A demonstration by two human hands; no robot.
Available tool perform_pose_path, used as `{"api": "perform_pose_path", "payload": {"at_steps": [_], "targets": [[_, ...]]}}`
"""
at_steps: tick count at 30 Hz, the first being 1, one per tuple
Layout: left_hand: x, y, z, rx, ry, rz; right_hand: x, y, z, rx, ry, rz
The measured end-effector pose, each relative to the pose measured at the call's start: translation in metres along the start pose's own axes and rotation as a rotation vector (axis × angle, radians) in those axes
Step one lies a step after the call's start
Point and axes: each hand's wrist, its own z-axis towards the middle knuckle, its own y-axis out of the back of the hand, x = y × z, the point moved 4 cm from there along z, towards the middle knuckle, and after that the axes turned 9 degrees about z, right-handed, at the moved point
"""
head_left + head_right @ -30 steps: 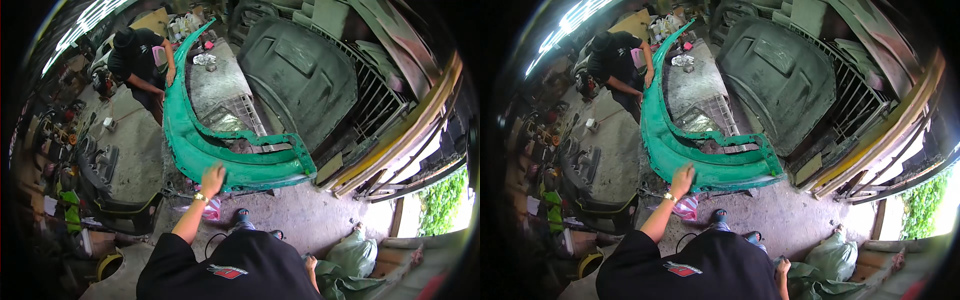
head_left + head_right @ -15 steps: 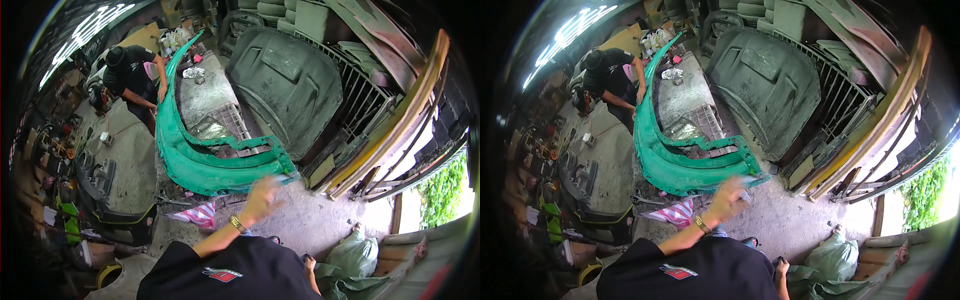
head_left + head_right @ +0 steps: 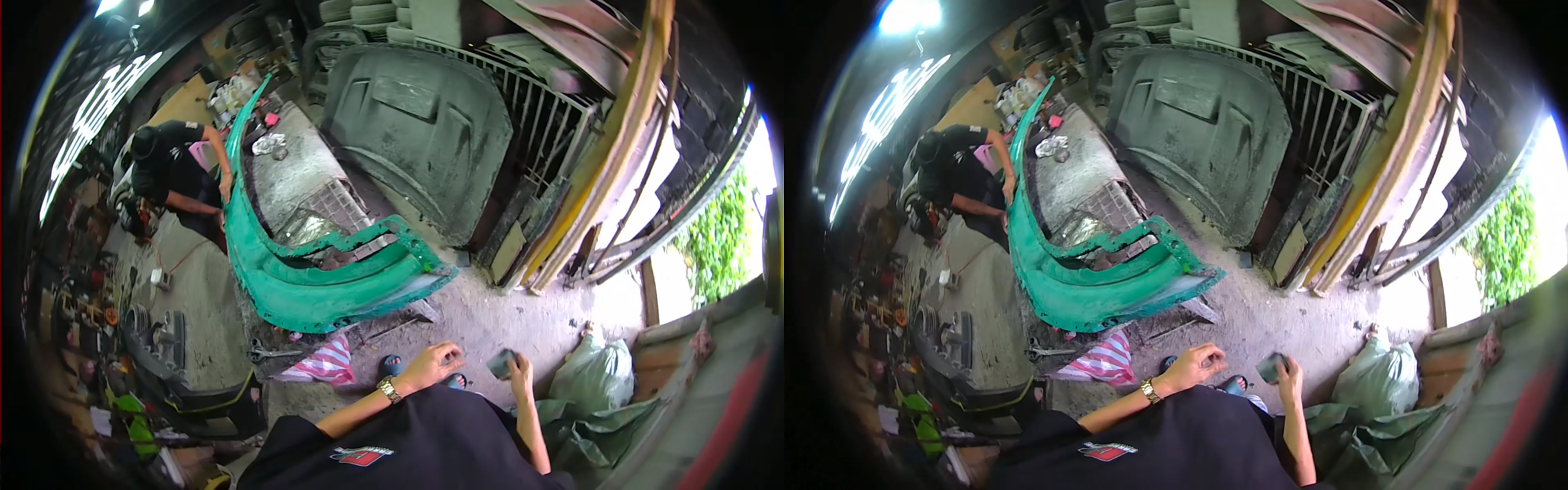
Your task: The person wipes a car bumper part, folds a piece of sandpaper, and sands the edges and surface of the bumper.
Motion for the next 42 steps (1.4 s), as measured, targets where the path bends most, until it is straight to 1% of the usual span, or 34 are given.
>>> {"api": "perform_pose_path", "payload": {"at_steps": [1,2,3,4,5,6,7,8,9,10,11,13,14,17,18,19,21,22,23,24,25,26,27,29,30,31,32,33,35,37,39,42], "targets": [[0.006,-0.013,-0.004,0.026,-0.005,0.002,0.025,-0.019,0.002,0.094,-0.018,0.009],[0.013,-0.02,-0.007,-0.047,0.07,-0.025,0.052,-0.036,-0.001,0.185,-0.016,-0.074],[0.018,-0.022,-0.01,-0.118,0.145,-0.051,0.068,-0.05,-0.003,0.265,0.003,-0.092],[0.018,-0.021,-0.012,-0.088,0.137,-0.044,0.072,-0.063,-0.006,0.285,-0.027,-0.078],[0.02,-0.02,-0.013,0.028,0.213,-0.131,0.08,-0.074,-0.009,0.347,-0.079,-0.088],[0.022,-0.022,-0.015,0.144,0.293,-0.213,0.095,-0.086,-0.015,0.383,-0.06,-0.091],[0.027,-0.023,-0.018,0.174,0.289,-0.201,0.107,-0.095,-0.02,0.419,-0.038,-0.095],[0.037,-0.023,-0.023,0.144,0.344,-0.364,0.111,-0.099,-0.022,0.399,-0.041,-0.071],[0.042,-0.021,-0.028,0.111,0.403,-0.524,0.115,-0.103,-0.024,0.377,-0.016,0.018],[0.047,-0.02,-0.033,0.05,0.449,-0.603,0.115,-0.105,-0.026,0.357,0.011,0.105],[0.044,-0.018,-0.033,0.072,0.453,-0.587,0.106,-0.108,-0.027,0.341,0.008,0.127],[0.04,-0.01,-0.037,-0.098,0.574,-0.783,0.084,-0.118,-0.029,0.368,-0.048,0.359],[0.037,-0.011,-0.037,-0.121,0.599,-0.858,0.089,-0.122,-0.034,0.438,-0.069,0.351],[0.034,-0.011,-0.033,-0.092,0.579,-0.802,0.064,-0.133,-0.032,0.407,-0.111,0.447],[0.047,-0.012,-0.035,-0.003,0.503,-0.633,0.067,-0.133,-0.029,0.356,-0.068,0.411],[0.063,-0.01,-0.036,0.036,0.481,-0.412,0.073,-0.126,-0.028,0.237,0.027,0.266],[0.014,0.029,-0.011,-0.241,0.074,0.119,0.058,-0.121,-0.013,0.189,0.049,0.279],[0.005,0.047,-0.004,-0.279,0.0,0.312,0.066,-0.125,-0.011,0.199,0.054,0.286],[0.002,0.066,0.002,-0.343,-0.062,0.417,0.078,-0.117,-0.013,0.119,0.089,0.264],[0.012,0.08,0.005,-0.402,-0.046,0.438,0.087,-0.106,-0.015,0.027,0.12,0.235],[0.014,0.096,0.007,-0.431,-0.046,0.505,0.088,-0.101,-0.015,0.003,0.115,0.231],[0.02,0.111,0.008,-0.428,-0.013,0.523,0.088,-0.101,-0.013,0.001,0.136,0.152],[0.026,0.123,0.009,-0.399,-0.042,0.563,0.088,-0.102,-0.011,0.0,0.156,0.076],[0.046,0.139,0.01,-0.294,-0.108,0.667,0.079,-0.11,-0.004,-0.009,0.144,0.067],[0.057,0.147,0.009,-0.279,-0.122,0.668,0.075,-0.118,0.002,0.009,0.181,0.111],[0.069,0.151,0.008,-0.162,-0.108,0.655,0.072,-0.125,0.005,0.026,0.22,0.152],[0.08,0.153,0.005,-0.046,-0.094,0.641,0.081,-0.133,0.004,0.024,0.169,0.176],[0.085,0.157,0.002,-0.033,-0.108,0.638,0.078,-0.143,0.007,0.006,0.17,0.181],[0.097,0.164,-0.002,0.021,-0.128,0.643,0.071,-0.163,0.018,-0.085,0.302,0.16],[0.109,0.173,-0.005,0.069,-0.146,0.615,0.083,-0.179,0.019,-0.162,0.28,0.168],[0.115,0.18,-0.008,0.13,-0.173,0.602,0.092,-0.19,0.024,-0.344,0.335,0.116],[0.132,0.194,-0.011,0.193,-0.228,0.585,0.102,-0.204,0.034,-0.446,0.325,0.121]]}}
